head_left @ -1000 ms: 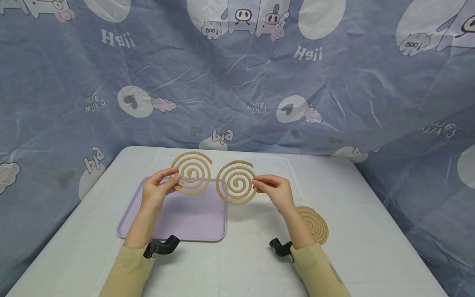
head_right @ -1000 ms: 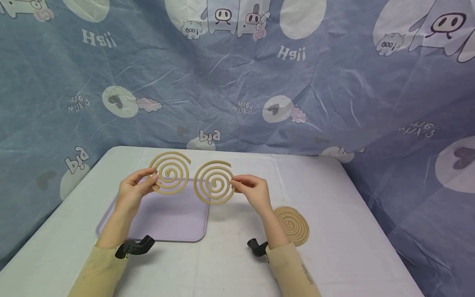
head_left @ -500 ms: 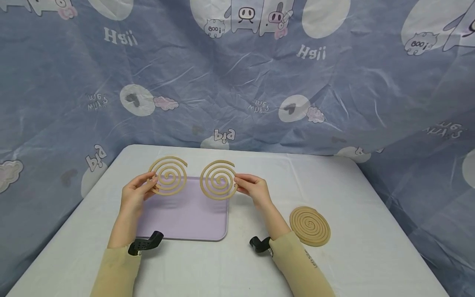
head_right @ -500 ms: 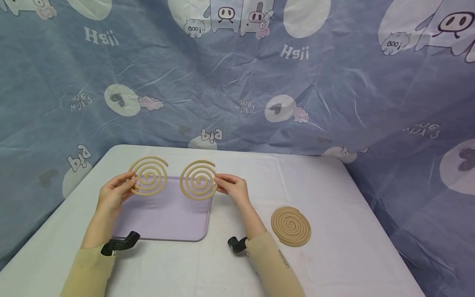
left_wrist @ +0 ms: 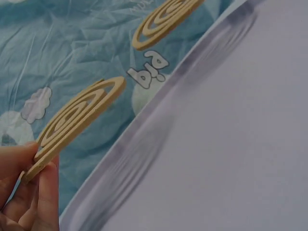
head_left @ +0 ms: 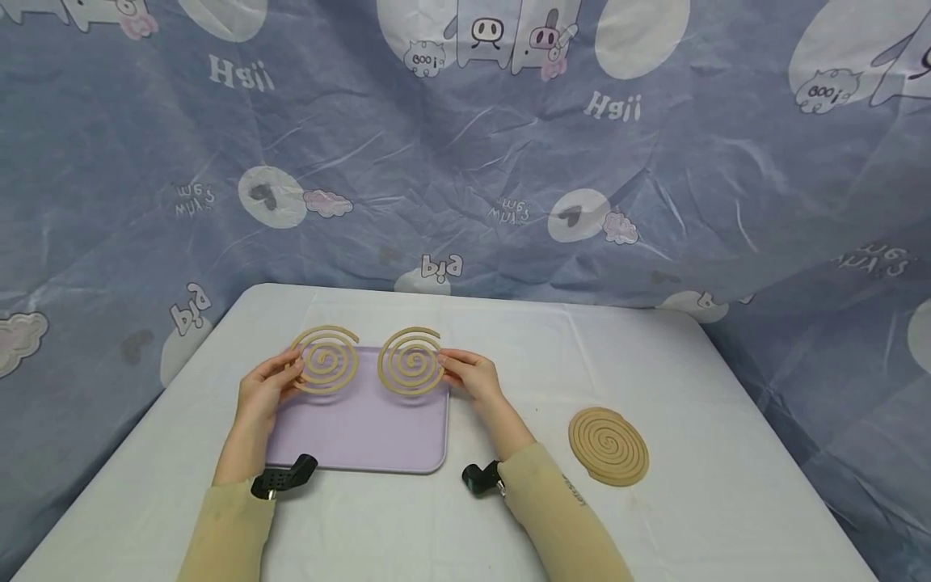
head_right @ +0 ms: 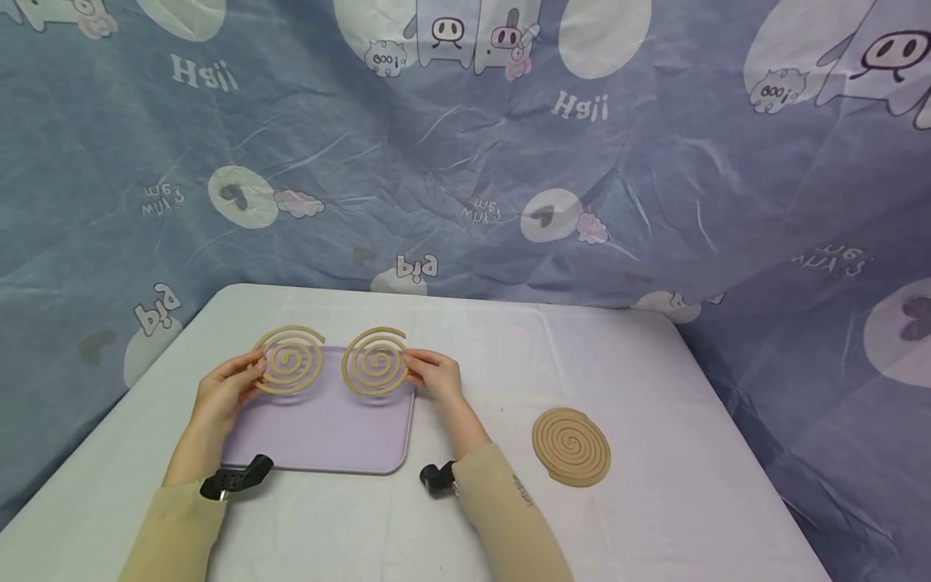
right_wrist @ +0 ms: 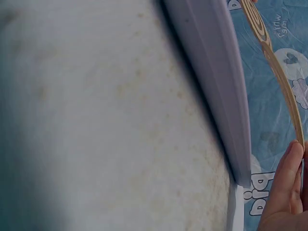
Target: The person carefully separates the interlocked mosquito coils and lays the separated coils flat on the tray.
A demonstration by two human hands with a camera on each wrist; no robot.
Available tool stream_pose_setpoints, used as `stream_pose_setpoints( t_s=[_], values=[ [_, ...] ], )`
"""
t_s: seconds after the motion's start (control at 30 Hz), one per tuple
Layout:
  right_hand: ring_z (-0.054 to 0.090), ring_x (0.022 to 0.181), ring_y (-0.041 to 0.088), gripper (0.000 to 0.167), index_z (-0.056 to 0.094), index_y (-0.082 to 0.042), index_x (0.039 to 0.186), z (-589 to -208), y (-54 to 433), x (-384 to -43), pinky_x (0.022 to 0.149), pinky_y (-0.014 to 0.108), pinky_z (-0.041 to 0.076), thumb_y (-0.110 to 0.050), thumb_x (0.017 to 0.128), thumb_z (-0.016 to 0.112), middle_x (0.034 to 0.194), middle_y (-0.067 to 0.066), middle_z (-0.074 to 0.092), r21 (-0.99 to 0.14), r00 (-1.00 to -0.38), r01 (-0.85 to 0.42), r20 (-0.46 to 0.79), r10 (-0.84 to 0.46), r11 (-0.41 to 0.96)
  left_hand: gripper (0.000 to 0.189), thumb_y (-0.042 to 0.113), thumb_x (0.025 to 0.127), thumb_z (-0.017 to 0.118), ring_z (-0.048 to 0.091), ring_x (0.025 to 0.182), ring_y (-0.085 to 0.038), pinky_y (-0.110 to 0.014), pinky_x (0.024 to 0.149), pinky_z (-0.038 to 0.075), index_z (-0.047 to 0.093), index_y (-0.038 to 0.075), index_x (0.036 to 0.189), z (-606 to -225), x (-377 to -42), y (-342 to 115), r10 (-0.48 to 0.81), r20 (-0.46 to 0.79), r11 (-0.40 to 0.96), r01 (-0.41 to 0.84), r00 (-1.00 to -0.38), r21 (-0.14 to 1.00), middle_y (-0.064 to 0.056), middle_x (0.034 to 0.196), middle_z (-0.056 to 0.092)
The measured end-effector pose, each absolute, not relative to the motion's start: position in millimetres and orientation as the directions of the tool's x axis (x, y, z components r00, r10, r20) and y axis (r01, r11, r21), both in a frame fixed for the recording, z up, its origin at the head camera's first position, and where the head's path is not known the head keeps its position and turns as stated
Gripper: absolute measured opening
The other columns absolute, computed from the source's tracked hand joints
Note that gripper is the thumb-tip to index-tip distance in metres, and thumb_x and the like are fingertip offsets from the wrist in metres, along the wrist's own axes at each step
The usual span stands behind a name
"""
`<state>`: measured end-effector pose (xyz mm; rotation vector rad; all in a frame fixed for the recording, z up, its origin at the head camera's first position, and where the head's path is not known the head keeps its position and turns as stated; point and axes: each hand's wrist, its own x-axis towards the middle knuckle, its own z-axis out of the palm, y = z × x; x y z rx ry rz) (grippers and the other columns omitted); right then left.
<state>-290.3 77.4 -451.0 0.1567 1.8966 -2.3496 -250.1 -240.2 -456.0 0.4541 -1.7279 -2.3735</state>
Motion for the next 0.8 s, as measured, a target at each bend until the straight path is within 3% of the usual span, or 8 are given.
stream_pose_setpoints(
  t_s=[0.27,0.57,0.8],
  values=[
    [0.062,0.061,0.008,0.027,0.067,0.006,0.107,-461,69,-293,0.058,0.02,0.055,-0.002,0.081,0.071,0.076,0.004,0.068,-0.959,-0.98,0.198,-0.199,-0.015,-0.202,0.026,0.008,0.084,0.071,0.061,0.06,-0.005,-0.018,0.056,0.053,0.068,0.008,0.11,-463,-249,-241,-0.379,-0.223,-0.284,-0.116,-0.898,0.952,0.006,0.08,0.064],
    [0.062,0.058,0.007,0.025,0.068,0.007,0.105,-466,62,-293,0.059,0.022,0.055,-0.002,0.083,0.07,0.082,0.011,0.07,-0.988,-0.992,0.123,-0.121,-0.019,-0.093,0.037,0.006,0.086,0.067,0.061,0.062,-0.004,-0.019,0.059,0.054,0.058,-0.002,0.121,-465,-248,-241,-0.373,-0.215,-0.22,-0.139,-0.902,0.965,0.009,0.078,0.064],
    [0.065,0.063,0.01,0.026,0.065,0.008,0.11,-461,62,-290,0.069,0.027,0.056,0.003,0.084,0.066,0.1,0.023,0.067,-0.989,-0.989,0.139,-0.136,-0.057,-0.052,0.034,0.006,0.087,0.066,0.061,0.063,-0.003,-0.02,0.061,0.055,0.057,-0.003,0.119,-464,-249,-245,-0.362,-0.214,-0.19,-0.153,-0.907,0.97,0.01,0.076,0.064]
  ],
)
